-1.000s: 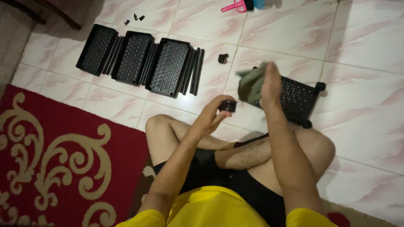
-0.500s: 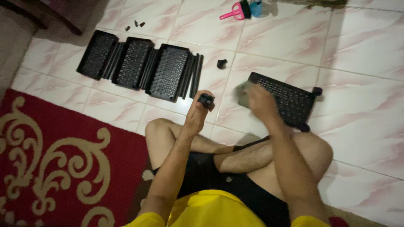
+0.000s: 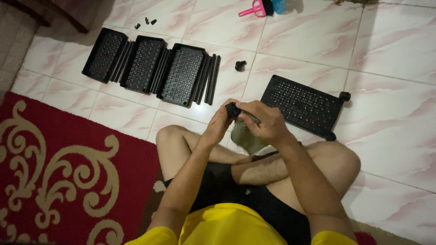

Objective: The person sits on the floor and wipes black plastic trays and rods with a cloth. They handle the items one by one, cleaning the surfaces and edges, then place them back on the floor.

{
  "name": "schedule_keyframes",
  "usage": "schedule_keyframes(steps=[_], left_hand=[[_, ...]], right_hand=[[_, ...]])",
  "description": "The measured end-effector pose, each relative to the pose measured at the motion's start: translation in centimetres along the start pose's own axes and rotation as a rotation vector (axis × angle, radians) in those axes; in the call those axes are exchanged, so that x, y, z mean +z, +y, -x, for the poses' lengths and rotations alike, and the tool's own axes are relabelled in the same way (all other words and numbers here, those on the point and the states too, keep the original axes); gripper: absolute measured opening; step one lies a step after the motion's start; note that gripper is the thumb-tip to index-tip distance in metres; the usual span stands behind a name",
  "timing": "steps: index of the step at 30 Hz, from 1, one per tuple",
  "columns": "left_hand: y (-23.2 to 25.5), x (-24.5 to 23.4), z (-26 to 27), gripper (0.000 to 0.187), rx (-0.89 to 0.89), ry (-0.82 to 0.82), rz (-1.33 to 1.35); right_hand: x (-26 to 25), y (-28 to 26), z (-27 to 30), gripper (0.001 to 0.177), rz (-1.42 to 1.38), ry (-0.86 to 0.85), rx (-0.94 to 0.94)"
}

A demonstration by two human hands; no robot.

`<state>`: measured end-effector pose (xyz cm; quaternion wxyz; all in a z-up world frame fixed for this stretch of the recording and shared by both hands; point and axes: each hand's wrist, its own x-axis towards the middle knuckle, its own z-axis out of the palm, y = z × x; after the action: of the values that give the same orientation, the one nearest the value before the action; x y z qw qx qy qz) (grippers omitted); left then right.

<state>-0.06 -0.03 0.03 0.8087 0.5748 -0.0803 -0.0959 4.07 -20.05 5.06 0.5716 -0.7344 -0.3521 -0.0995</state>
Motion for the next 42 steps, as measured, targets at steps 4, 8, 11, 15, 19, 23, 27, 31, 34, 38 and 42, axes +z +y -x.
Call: schedule_keyframes(steps=[4, 8, 11, 15, 19, 23, 27, 31, 34, 38, 42], left_hand=[[0.1, 0.1, 0.1, 0.056, -0.020, -0.017, -0.011], [-0.1, 0.2, 0.1, 0.056, -0.078, -0.047, -0.024], [-0.1, 0.3, 0.1, 0.061, -0.164, -0.018, -0.101], [0.6, 0.4, 0.0, 0.060, -0.146, -0.090, -0.051], [1.1, 0.5, 0.0, 0.061, -0.136, -0.152, -0.081], [0.8, 0.2, 0.1, 0.063, -0.102, -0.151, -0.097], [-0.9, -0.5, 0.0, 0.060, -0.147, -0.065, -0.119], [-3.1, -1.6, -0.7, 0.057, 0.068, 0.000, -0.215], [-3.9, -2.3, -1.2, 0.056, 0.070, 0.193, 0.051], [-2.8, -3.3, -1.4, 0.060, 0.067, 0.305, 0.177], [-1.7, -2.3, -1.8, 0.052, -0.108, 0.210, 0.143]], right_hand=[[-0.8, -0.1, -0.8, 0.025, 0.014, 0.007, -0.131], [-1.3, 0.8, -1.0, 0.025, 0.205, 0.000, -0.288], [-0.7, 1.6, -0.1, 0.016, 0.298, -0.034, -0.293], [0.7, 3.3, 1.3, 0.013, 0.257, -0.116, -0.136], [1.2, 5.5, 0.9, 0.006, 0.126, -0.063, 0.386], [-0.2, 5.6, 0.1, 0.006, -0.096, 0.368, 0.343], [-0.1, 2.8, 1.3, 0.033, -0.158, 0.574, -0.002], [1.6, 2.2, 2.2, 0.035, 0.088, 0.054, -0.100], [0.9, 4.2, 1.8, 0.037, 0.191, -0.090, 0.036], [-1.1, 6.6, 1.5, 0.030, 0.317, -0.030, 0.186], [0.5, 5.8, 1.9, 0.035, -0.002, 0.232, 0.329]])
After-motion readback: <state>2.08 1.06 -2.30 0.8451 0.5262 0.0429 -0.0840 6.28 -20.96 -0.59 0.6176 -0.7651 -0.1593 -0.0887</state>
